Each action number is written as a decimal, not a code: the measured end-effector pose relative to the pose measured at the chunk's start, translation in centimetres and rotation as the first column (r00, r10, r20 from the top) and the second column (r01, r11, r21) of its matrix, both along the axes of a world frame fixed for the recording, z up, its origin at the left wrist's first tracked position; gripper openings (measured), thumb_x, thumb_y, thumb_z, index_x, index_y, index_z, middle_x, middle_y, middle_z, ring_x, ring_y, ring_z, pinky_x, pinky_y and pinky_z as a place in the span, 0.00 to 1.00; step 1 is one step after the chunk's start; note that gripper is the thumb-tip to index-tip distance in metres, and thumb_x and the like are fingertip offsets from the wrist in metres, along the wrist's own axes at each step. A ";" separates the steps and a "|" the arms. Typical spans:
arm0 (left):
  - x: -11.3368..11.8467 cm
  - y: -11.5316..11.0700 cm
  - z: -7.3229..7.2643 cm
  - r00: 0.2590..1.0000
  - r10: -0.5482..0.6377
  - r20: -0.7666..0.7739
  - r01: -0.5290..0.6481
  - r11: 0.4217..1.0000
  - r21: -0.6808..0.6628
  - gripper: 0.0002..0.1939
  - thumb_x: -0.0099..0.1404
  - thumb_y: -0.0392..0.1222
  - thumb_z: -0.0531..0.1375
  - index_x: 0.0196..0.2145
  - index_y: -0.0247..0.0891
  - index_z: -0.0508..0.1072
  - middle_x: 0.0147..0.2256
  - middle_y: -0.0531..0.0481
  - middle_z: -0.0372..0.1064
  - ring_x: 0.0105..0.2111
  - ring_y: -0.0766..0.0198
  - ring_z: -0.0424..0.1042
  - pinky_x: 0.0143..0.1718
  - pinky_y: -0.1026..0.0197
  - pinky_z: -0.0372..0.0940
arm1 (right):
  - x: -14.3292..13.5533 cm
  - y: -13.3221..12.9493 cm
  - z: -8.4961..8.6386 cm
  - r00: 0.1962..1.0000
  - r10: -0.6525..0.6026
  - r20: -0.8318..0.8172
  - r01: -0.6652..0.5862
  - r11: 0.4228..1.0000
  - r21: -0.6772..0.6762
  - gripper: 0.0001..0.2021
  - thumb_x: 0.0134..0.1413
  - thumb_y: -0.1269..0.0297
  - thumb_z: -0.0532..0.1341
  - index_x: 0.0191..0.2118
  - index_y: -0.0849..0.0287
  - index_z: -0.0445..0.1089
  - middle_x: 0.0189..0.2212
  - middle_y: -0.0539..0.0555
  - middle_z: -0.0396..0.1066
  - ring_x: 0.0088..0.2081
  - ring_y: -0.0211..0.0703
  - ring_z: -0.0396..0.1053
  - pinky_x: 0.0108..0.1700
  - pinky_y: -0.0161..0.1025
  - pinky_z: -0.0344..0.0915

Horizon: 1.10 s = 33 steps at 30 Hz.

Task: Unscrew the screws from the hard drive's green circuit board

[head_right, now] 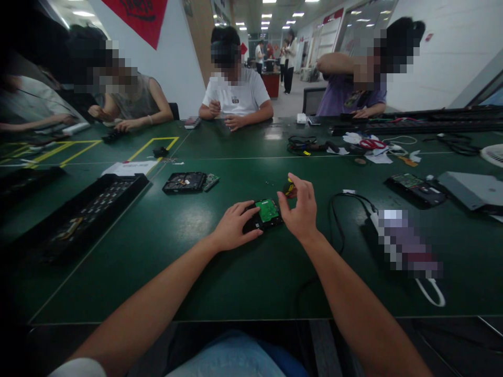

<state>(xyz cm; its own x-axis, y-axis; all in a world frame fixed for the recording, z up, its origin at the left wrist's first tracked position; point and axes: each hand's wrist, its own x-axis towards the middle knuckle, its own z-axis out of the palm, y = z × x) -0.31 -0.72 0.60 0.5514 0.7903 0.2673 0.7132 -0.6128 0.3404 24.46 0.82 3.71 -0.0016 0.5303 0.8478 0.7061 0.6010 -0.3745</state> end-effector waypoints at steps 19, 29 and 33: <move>0.1 0.0 0.0 1.000 -0.003 0.006 0.003 1.000 0.013 0.38 0.69 0.63 0.63 0.69 0.43 0.66 0.70 0.38 0.59 0.69 0.40 0.59 0.69 0.35 0.58 | 0.0 0.1 -0.3 0.999 0.050 -0.020 -0.051 0.997 -0.053 0.29 0.66 0.61 0.65 0.69 0.48 0.61 0.55 0.59 0.70 0.44 0.49 0.75 0.44 0.51 0.80; 0.2 0.1 -0.4 0.999 -0.009 0.035 0.009 1.000 0.026 0.36 0.69 0.61 0.64 0.69 0.44 0.66 0.69 0.38 0.60 0.68 0.40 0.60 0.67 0.34 0.59 | 0.0 0.2 -0.9 0.993 0.090 -0.076 -0.097 0.991 -0.094 0.30 0.69 0.63 0.61 0.73 0.50 0.55 0.56 0.62 0.71 0.47 0.50 0.76 0.47 0.53 0.80; 0.3 0.0 -0.5 0.999 -0.001 0.034 0.000 1.000 0.030 0.36 0.68 0.60 0.65 0.68 0.44 0.67 0.69 0.37 0.60 0.68 0.40 0.61 0.67 0.35 0.60 | 0.2 0.2 -0.5 0.998 0.049 -0.046 -0.051 0.997 -0.051 0.26 0.66 0.60 0.65 0.67 0.48 0.63 0.52 0.59 0.71 0.45 0.49 0.74 0.44 0.51 0.80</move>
